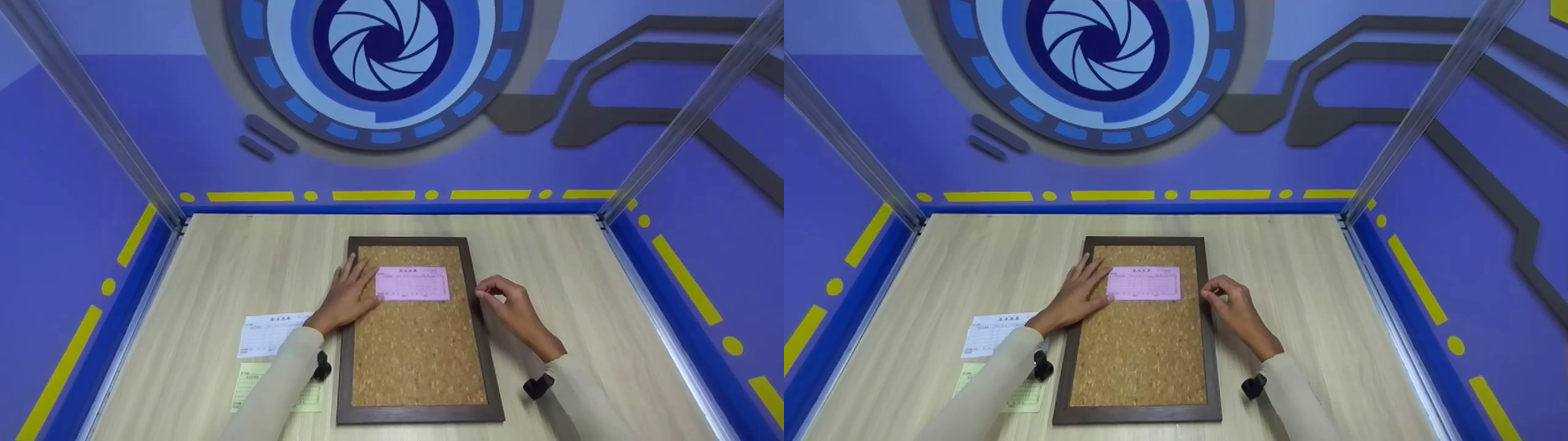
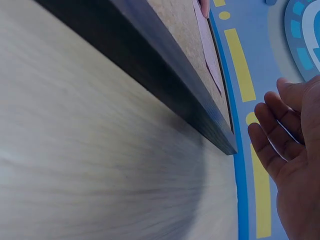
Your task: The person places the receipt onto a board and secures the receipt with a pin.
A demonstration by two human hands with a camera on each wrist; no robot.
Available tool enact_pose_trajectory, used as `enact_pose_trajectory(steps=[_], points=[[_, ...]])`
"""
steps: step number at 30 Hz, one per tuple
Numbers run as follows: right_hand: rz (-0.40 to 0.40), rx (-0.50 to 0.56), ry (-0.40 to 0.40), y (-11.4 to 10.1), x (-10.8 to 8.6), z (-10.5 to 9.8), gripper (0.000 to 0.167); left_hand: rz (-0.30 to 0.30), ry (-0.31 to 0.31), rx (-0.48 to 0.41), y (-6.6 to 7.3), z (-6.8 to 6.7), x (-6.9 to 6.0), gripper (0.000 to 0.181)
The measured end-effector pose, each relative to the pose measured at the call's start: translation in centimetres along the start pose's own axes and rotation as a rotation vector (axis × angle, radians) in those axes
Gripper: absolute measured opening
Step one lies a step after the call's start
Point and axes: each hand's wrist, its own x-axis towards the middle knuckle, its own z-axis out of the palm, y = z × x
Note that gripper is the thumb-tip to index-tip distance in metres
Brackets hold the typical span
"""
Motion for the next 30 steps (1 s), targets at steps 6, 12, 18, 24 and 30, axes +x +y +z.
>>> enact_pose_trajectory(steps=[6,12,18,24,30], points=[[0.07,-0.01,-0.039,1.2,0.4,0.0,0.011,0.0,0.004,-0.003,0.0,0.0,-0.1,0.081],[0.103,0.027,-0.077,1.4,0.8,-0.1,0.013,-0.012,0.001,-0.018,0.1,-0.1,-0.1,0.081],[0.091,0.023,-0.067,1.6,0.7,0.3,0.011,-0.026,-0.02,-0.027,0.4,-0.3,-0.1,0.082],[0.032,0.028,-0.109,1.7,1.2,0.4,0.01,-0.014,-0.009,-0.037,0.6,-0.4,-0.2,0.08],[0.027,0.033,-0.105,1.6,1.5,1.3,0.007,0.016,0.019,-0.052,0.7,-0.6,-0.2,0.078]])
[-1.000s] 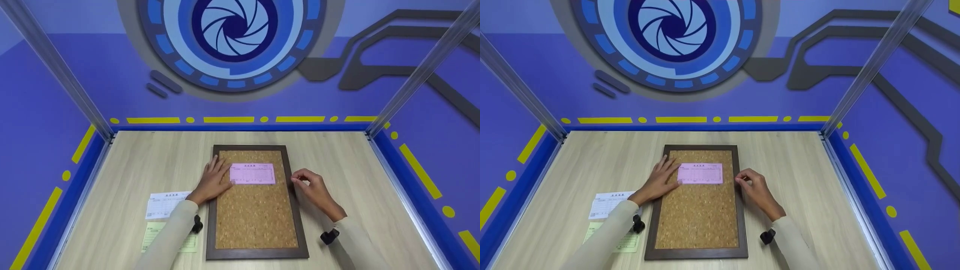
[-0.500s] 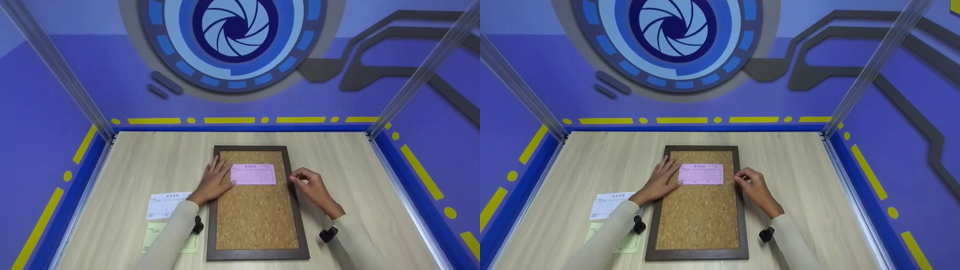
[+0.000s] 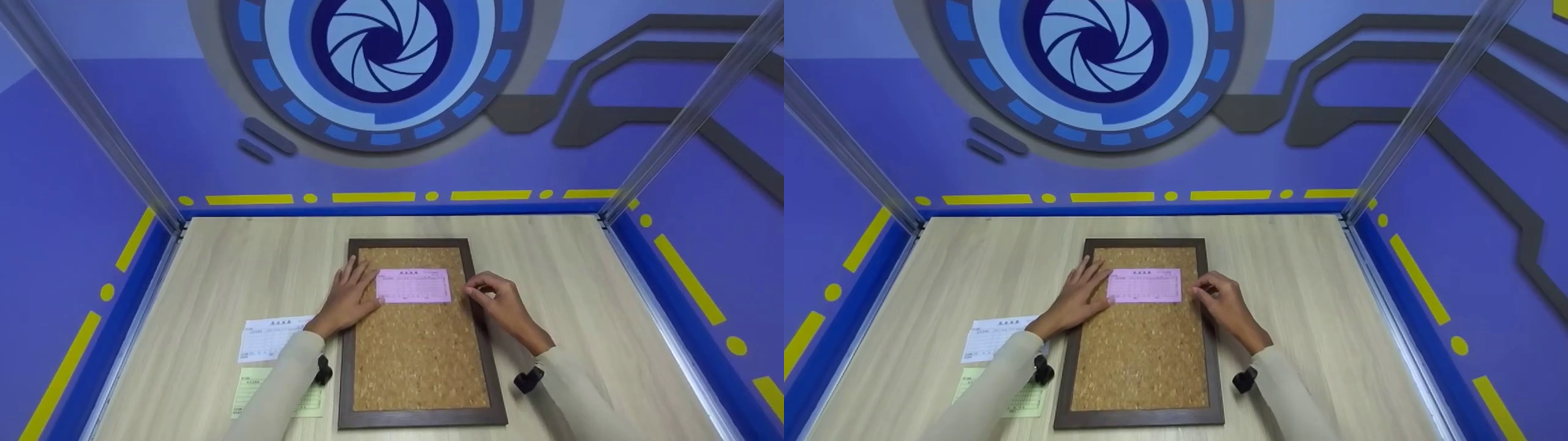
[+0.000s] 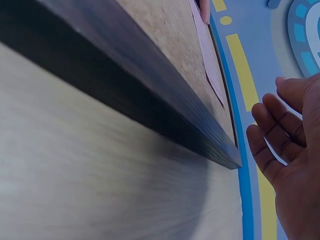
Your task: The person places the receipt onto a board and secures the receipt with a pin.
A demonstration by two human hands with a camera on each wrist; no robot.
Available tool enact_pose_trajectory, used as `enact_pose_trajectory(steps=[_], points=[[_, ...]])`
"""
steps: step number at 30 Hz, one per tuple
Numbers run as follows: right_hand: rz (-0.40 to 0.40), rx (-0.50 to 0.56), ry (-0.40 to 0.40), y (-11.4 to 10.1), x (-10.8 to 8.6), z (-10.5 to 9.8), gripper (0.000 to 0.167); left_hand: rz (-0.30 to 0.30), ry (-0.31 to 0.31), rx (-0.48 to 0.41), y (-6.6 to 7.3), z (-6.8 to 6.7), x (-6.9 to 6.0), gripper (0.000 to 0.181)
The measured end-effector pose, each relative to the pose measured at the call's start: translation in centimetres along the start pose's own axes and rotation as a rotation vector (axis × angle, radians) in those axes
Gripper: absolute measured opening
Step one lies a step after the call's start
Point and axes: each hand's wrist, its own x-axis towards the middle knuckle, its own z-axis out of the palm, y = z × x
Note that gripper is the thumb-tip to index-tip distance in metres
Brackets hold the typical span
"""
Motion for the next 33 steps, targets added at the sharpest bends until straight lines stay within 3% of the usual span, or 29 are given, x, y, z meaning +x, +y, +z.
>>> enact_pose_trajectory(steps=[4,16,23,33], points=[[0.043,0.027,0.01,0.0,0.1,0.5,0.005,0.014,0.02,-0.005,0.5,-0.2,-0.1,0.076],[0.078,0.082,-0.037,0.0,1.0,1.5,0.005,-0.013,-0.005,0.022,-0.5,0.4,0.0,0.081],[0.103,0.05,-0.059,-0.1,1.8,2.2,0.005,-0.019,-0.007,0.007,-0.3,0.5,0.0,0.078],[0.079,0.046,-0.101,-0.5,3.3,3.8,0.006,-0.035,-0.006,0.028,-0.2,0.4,-0.1,0.078]])
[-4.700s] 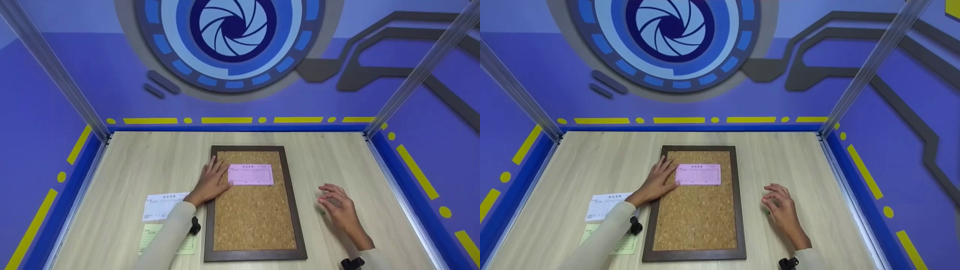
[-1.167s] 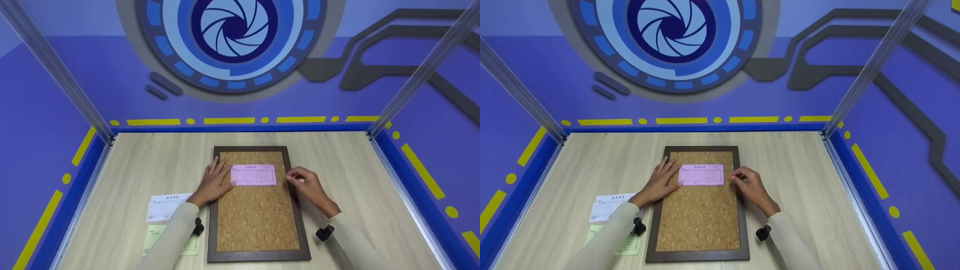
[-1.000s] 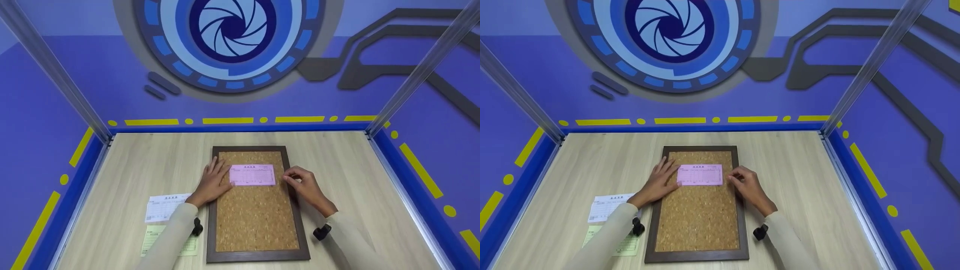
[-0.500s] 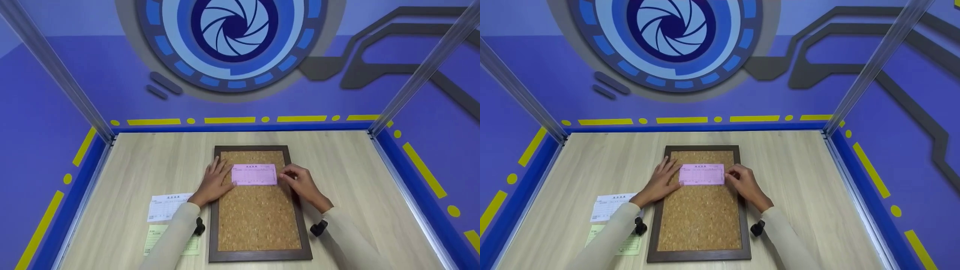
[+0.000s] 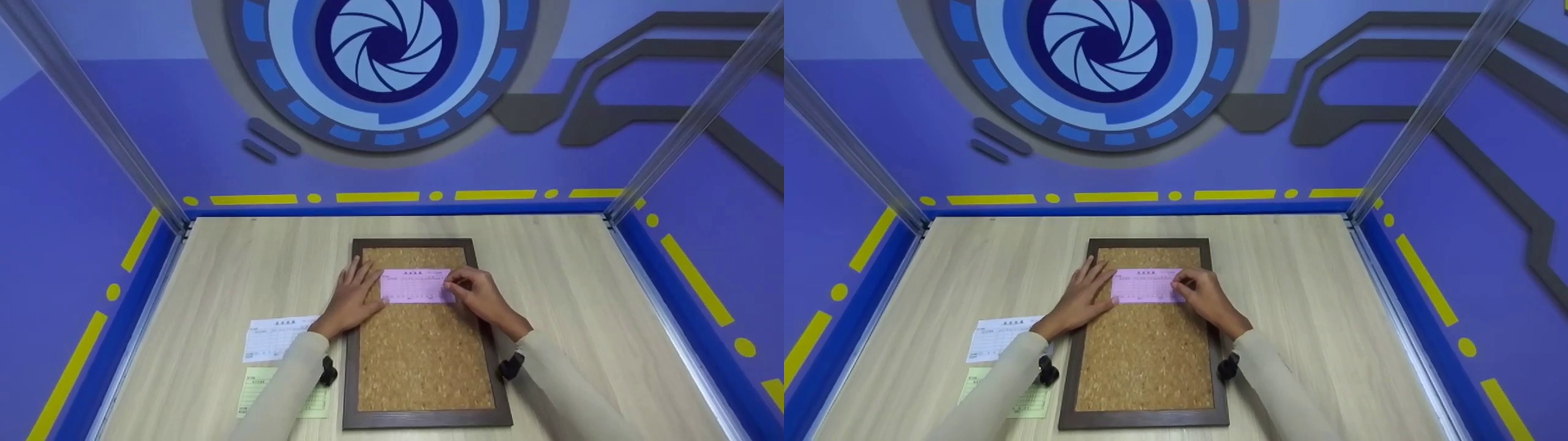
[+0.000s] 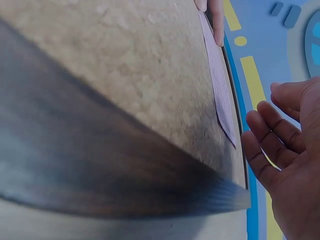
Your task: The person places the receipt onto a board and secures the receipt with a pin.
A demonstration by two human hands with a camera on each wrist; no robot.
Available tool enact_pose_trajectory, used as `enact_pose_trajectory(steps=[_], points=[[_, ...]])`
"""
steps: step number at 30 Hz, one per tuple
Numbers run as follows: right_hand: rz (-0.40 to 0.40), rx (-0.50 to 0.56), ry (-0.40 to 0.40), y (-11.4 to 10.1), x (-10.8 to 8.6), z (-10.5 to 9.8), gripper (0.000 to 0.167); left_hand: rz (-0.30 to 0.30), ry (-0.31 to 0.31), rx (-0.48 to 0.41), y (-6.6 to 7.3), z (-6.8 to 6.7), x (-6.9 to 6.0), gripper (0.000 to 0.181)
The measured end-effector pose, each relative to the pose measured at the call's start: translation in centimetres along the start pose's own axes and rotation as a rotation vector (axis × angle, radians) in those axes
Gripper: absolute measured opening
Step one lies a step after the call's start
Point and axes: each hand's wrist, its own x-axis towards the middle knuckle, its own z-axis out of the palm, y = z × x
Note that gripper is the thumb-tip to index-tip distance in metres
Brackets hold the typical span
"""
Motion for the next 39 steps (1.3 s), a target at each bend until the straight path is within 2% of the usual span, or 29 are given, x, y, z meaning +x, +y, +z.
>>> enact_pose_trajectory(steps=[12,17,24,31,39], points=[[-0.004,-0.025,-0.086,-0.9,1.7,0.6,0.005,0.004,-0.013,0.027,1.5,-0.9,0.0,0.074],[0.007,-0.028,-0.095,-1.1,2.3,0.5,0.005,0.003,-0.002,-0.007,0.7,-0.1,0.2,0.076],[0.029,-0.05,-0.102,-1.2,3.6,1.4,0.004,-0.003,-0.011,-0.001,0.8,-0.7,-0.1,0.075],[0.001,-0.059,-0.127,-1.3,4.5,2.1,0.004,0.008,0.009,-0.005,0.0,-0.4,-0.2,0.077],[0.054,-0.02,-0.137,-1.1,5.1,2.5,0.005,0.031,0.012,-0.005,0.2,-0.3,0.0,0.077]])
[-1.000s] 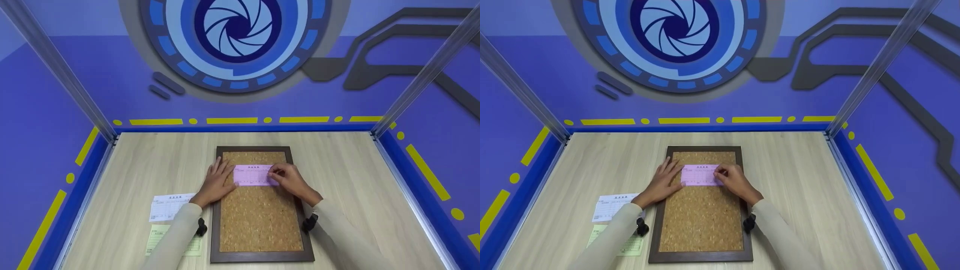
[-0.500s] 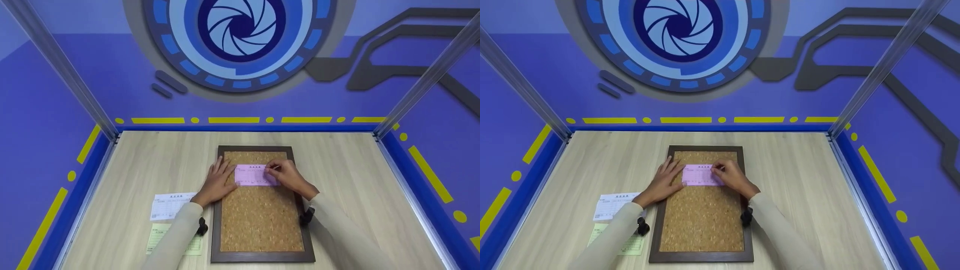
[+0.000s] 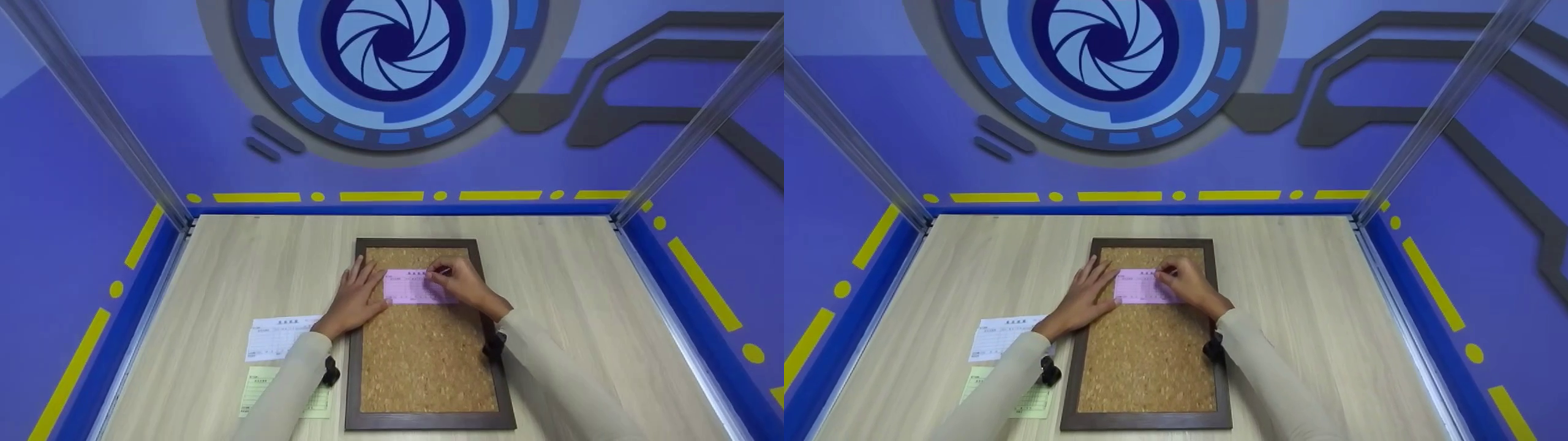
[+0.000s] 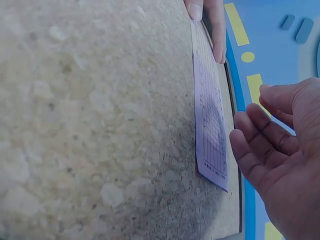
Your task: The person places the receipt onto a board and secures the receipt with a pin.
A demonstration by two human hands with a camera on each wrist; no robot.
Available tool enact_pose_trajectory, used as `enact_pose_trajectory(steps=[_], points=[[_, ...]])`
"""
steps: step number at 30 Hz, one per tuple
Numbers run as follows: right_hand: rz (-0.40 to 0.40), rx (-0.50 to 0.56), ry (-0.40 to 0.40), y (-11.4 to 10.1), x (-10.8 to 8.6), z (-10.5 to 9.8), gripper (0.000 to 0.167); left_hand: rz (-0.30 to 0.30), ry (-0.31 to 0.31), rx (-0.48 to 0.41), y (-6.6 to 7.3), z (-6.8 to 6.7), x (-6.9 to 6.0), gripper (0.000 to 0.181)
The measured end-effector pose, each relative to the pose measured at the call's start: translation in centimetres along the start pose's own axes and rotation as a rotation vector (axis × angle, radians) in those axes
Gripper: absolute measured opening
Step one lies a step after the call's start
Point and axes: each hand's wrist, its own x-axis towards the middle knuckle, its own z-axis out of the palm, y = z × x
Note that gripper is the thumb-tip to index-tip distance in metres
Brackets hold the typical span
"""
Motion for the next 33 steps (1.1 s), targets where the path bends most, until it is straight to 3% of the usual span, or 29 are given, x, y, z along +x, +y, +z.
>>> enact_pose_trajectory(steps=[6,14,22,28,33], points=[[0.067,0.021,0.001,0.2,0.2,0.3,0.007,-0.001,0.005,0.015,-0.6,0.6,0.0,0.077],[0.1,0.052,-0.016,0.4,0.5,0.4,0.011,-0.001,0.006,-0.005,-0.6,0.9,0.0,0.078],[0.09,0.105,-0.003,0.7,1.0,0.5,0.008,-0.007,-0.009,-0.008,-0.3,0.7,0.0,0.079],[0.068,0.082,0.025,0.9,1.7,1.1,0.006,-0.006,0.001,-0.011,-0.2,0.2,0.0,0.079],[0.103,0.075,0.055,1.1,1.7,1.4,0.006,-0.02,-0.016,0.003,-0.2,0.1,0.0,0.079]])
